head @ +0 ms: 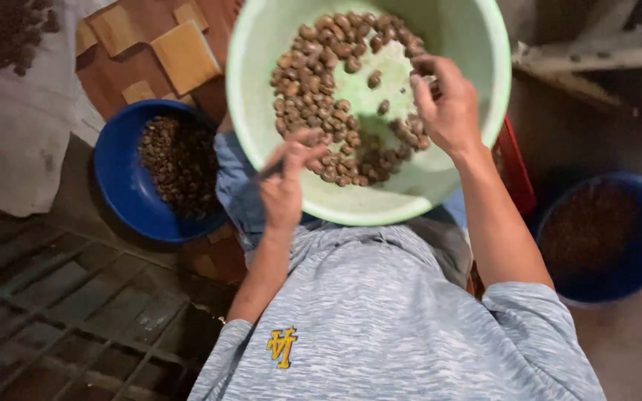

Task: A person sits on the floor and manually sorts and cleans cashews using a small tool to remove imperfections from individual nuts.

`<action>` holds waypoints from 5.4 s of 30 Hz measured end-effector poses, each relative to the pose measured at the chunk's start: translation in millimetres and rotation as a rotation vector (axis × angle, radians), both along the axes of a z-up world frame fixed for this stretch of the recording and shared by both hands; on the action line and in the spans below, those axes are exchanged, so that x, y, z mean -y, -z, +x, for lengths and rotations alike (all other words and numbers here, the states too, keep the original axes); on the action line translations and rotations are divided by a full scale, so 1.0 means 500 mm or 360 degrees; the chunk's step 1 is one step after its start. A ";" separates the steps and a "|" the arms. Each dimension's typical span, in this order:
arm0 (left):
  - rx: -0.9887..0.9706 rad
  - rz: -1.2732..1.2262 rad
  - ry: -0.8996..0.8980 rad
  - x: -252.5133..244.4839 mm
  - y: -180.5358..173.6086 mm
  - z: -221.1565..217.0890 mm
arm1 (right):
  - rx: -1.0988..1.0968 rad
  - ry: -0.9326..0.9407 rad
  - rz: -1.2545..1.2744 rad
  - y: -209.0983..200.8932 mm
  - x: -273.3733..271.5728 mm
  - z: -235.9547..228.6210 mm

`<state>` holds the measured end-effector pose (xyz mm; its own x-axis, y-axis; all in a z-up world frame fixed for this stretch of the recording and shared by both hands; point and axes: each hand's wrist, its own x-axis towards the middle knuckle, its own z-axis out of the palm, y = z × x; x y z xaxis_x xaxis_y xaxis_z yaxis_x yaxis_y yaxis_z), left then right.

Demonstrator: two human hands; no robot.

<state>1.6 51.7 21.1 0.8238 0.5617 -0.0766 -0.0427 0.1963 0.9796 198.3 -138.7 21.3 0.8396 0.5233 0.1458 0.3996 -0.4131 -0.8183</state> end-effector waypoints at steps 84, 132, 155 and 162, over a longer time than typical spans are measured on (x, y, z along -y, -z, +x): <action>0.0306 0.0004 0.0202 0.064 0.045 -0.003 | -0.1499 0.0177 0.0903 0.103 0.000 -0.237; 0.0321 0.0096 0.0263 0.060 0.044 0.004 | -0.1501 0.0304 0.0816 0.117 0.020 -0.251; 0.0275 -0.0015 0.0410 0.063 0.024 -0.001 | -0.1722 0.0327 0.1094 0.104 0.026 -0.244; 0.0233 0.0060 0.0372 0.065 0.024 0.000 | -0.1580 0.0318 0.0912 0.105 0.023 -0.249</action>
<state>1.8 19.1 9.1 0.9323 0.3550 0.0698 -0.1419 0.1812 0.9732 73.7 -150.3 -31.2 0.7775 0.4391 -0.4502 -0.5527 0.1356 -0.8223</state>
